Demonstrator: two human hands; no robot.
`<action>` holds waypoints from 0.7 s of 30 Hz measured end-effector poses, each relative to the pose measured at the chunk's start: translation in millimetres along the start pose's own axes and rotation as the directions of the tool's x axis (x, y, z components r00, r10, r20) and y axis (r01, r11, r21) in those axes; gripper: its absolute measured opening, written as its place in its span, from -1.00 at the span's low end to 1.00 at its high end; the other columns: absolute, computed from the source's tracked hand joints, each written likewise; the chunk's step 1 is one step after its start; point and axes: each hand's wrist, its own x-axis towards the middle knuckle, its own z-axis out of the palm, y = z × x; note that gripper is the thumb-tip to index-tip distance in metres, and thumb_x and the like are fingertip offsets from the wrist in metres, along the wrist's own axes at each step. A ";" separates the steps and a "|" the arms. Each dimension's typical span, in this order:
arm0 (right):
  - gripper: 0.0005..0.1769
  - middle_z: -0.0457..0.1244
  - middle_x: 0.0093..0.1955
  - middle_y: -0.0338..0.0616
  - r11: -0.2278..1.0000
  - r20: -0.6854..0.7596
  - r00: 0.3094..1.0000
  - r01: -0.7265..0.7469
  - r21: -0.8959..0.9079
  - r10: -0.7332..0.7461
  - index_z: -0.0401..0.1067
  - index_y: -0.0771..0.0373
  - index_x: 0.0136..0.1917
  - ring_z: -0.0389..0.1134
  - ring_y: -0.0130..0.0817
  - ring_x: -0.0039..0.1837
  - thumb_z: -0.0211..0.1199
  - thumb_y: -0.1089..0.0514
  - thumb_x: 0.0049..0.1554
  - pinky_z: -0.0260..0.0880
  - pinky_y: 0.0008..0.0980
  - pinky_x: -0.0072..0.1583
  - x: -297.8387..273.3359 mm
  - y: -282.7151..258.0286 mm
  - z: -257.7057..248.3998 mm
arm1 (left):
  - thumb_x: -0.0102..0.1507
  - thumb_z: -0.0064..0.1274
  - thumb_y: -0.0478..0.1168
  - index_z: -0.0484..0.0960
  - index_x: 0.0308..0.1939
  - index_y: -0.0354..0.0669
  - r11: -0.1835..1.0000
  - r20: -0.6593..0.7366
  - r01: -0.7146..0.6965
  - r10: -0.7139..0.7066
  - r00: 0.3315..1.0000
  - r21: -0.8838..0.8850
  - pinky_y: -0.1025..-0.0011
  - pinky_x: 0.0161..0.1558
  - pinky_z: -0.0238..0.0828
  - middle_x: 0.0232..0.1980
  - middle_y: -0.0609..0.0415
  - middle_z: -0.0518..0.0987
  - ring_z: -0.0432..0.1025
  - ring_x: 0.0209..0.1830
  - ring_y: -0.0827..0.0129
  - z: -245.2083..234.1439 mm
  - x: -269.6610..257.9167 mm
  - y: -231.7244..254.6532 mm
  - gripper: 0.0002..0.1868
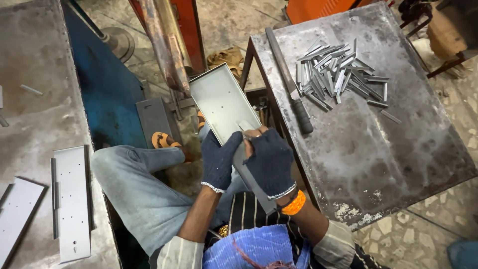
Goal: Spot welding small metal brackets onto a base metal plate at an industrial workstation.
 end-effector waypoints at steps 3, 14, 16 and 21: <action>-0.82 0.30 -0.03 0.00 0.999 -0.016 1.000 -0.014 -0.030 0.014 0.49 0.23 -0.01 0.40 -0.01 -0.01 0.34 0.22 0.08 0.39 -0.11 -0.01 4.9 -5.8 -6.3 | 0.18 0.23 -0.25 0.62 0.06 -0.42 1.000 -0.012 0.002 -0.002 1.000 0.014 0.38 -0.11 0.58 -0.06 -0.06 0.71 0.60 -0.15 0.34 0.5 -2.0 1.6 -0.59; -0.88 0.27 -0.08 0.04 0.995 0.014 0.996 -0.091 -0.031 0.091 0.49 0.31 -0.13 0.37 -0.01 -0.03 0.37 0.24 0.07 0.37 -0.12 -0.02 9.2 -0.3 -13.9 | 0.16 0.25 -0.24 0.60 0.09 -0.41 1.000 -0.059 -0.004 0.005 0.998 0.029 0.36 -0.12 0.58 -0.04 -0.07 0.69 0.60 -0.15 0.31 1.2 -5.0 -0.5 -0.54; -0.87 0.27 -0.11 0.03 0.993 0.023 0.993 -0.117 -0.003 0.117 0.48 0.31 -0.18 0.37 -0.03 -0.05 0.39 0.23 0.07 0.37 -0.12 -0.03 11.0 0.5 -11.7 | 0.16 0.26 -0.24 0.59 0.10 -0.40 0.998 -0.063 -0.028 0.031 0.998 0.050 0.37 -0.10 0.58 -0.03 -0.06 0.70 0.60 -0.14 0.32 1.6 -5.3 -1.7 -0.53; -0.90 0.33 -0.11 0.01 0.990 -0.021 0.991 -0.132 0.041 0.133 0.50 0.29 -0.19 0.40 -0.02 -0.04 0.40 0.25 0.07 0.39 -0.13 -0.02 10.7 1.9 -5.9 | 0.20 0.24 -0.24 0.58 0.12 -0.39 0.995 -0.086 -0.082 0.087 0.993 0.051 0.38 -0.08 0.55 0.00 -0.04 0.68 0.57 -0.10 0.35 2.4 -3.0 -5.7 -0.56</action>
